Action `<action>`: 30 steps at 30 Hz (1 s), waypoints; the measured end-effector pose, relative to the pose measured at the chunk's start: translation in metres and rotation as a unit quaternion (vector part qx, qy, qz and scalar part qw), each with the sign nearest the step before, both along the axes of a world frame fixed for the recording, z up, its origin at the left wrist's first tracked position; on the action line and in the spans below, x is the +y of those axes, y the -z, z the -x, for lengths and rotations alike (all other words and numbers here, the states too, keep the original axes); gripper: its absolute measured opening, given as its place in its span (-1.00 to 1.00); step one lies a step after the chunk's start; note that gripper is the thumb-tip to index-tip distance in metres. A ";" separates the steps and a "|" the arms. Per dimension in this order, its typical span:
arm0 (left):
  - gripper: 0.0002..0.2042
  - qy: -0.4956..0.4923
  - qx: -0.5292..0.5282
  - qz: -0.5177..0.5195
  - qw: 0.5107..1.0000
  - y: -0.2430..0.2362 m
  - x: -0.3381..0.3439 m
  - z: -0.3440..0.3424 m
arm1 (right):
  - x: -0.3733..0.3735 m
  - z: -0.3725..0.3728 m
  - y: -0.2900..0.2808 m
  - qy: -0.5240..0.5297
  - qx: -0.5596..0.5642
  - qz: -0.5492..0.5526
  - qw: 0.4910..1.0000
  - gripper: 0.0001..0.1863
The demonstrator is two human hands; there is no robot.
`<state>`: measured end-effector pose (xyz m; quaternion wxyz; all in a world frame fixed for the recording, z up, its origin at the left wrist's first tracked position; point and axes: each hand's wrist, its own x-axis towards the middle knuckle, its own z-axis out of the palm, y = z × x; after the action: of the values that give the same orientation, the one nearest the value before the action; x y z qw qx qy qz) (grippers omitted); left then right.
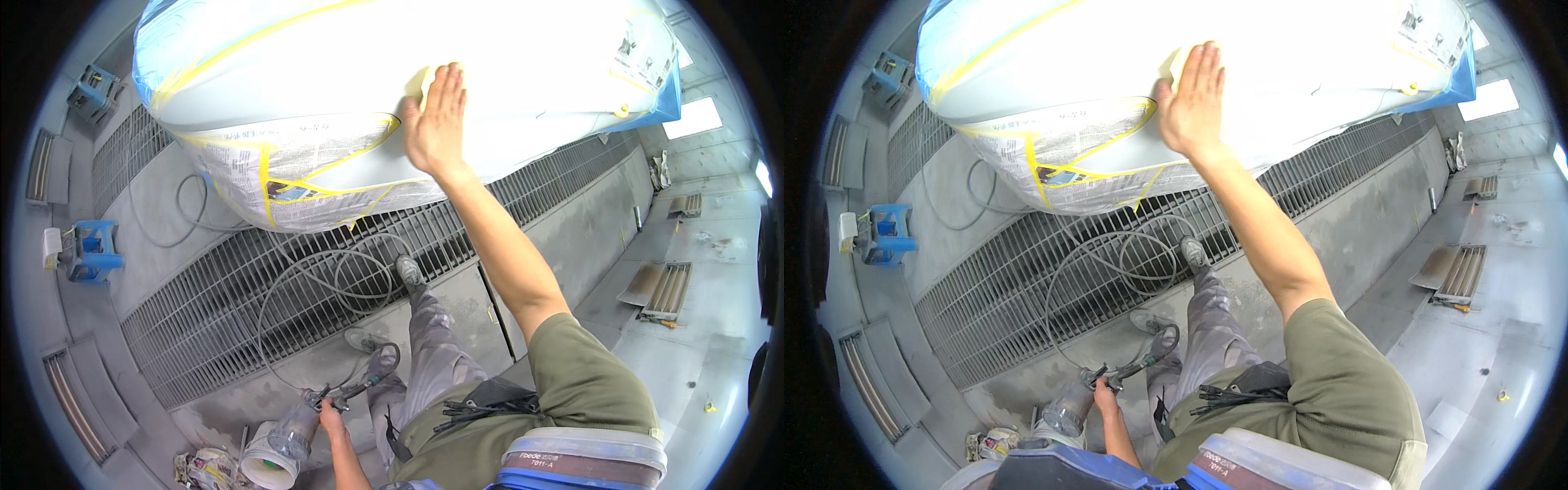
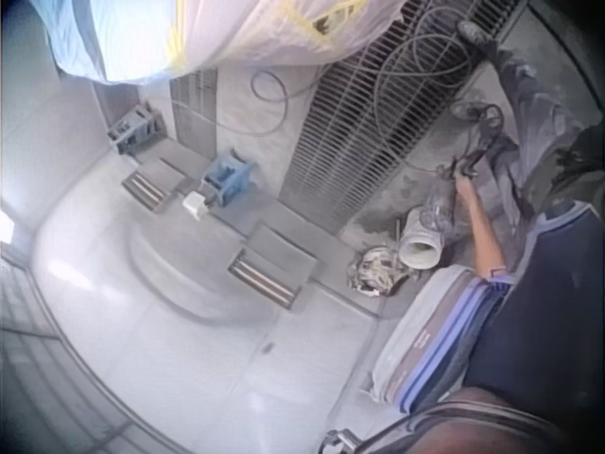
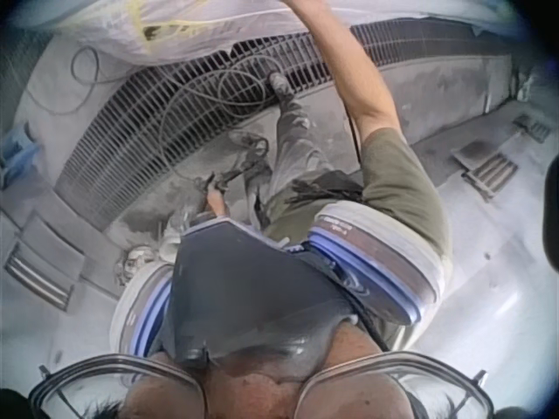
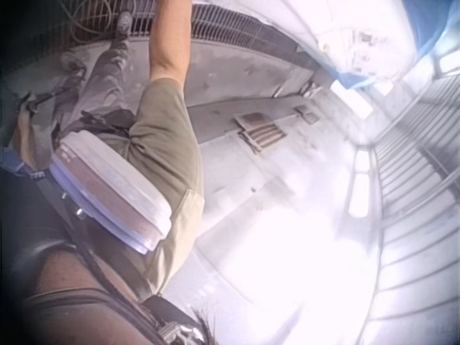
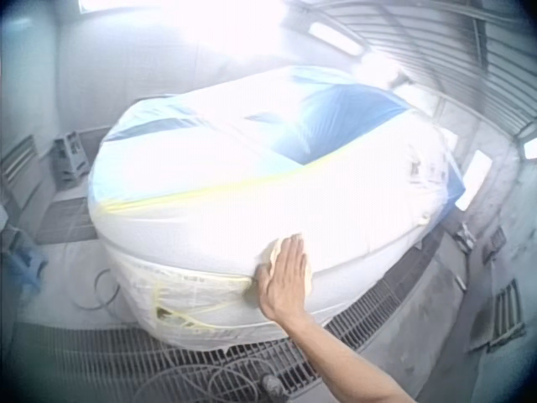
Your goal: The person wipes the rear quarter panel of a silver car with a yellow cloth, then uses a spray gun to apply paint in even strokes. They repeat wiping and spraying on the same panel, moving around the vehicle to cover different areas.
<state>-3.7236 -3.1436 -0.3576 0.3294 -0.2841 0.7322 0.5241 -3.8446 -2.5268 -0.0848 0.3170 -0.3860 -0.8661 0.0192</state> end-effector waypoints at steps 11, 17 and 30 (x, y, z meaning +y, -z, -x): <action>-0.70 -0.039 -0.006 0.035 0.999 -0.024 0.030 -0.013 | -0.198 0.014 -0.014 -0.634 -0.080 0.181 0.748 -0.25; -0.68 -0.088 0.047 0.077 0.992 -0.053 0.017 -0.053 | -0.300 -0.017 -0.017 -0.138 -0.136 0.918 0.347 -0.51; -0.67 -0.027 0.064 0.223 0.972 -0.045 -0.130 -0.150 | -0.626 0.072 -0.024 -0.486 -0.274 0.786 0.266 -0.12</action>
<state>-3.5736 -3.2731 -0.3127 0.1962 -0.3357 0.8422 0.3736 -3.9166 -3.1528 -0.0613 -0.4655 0.0639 -0.4901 0.7342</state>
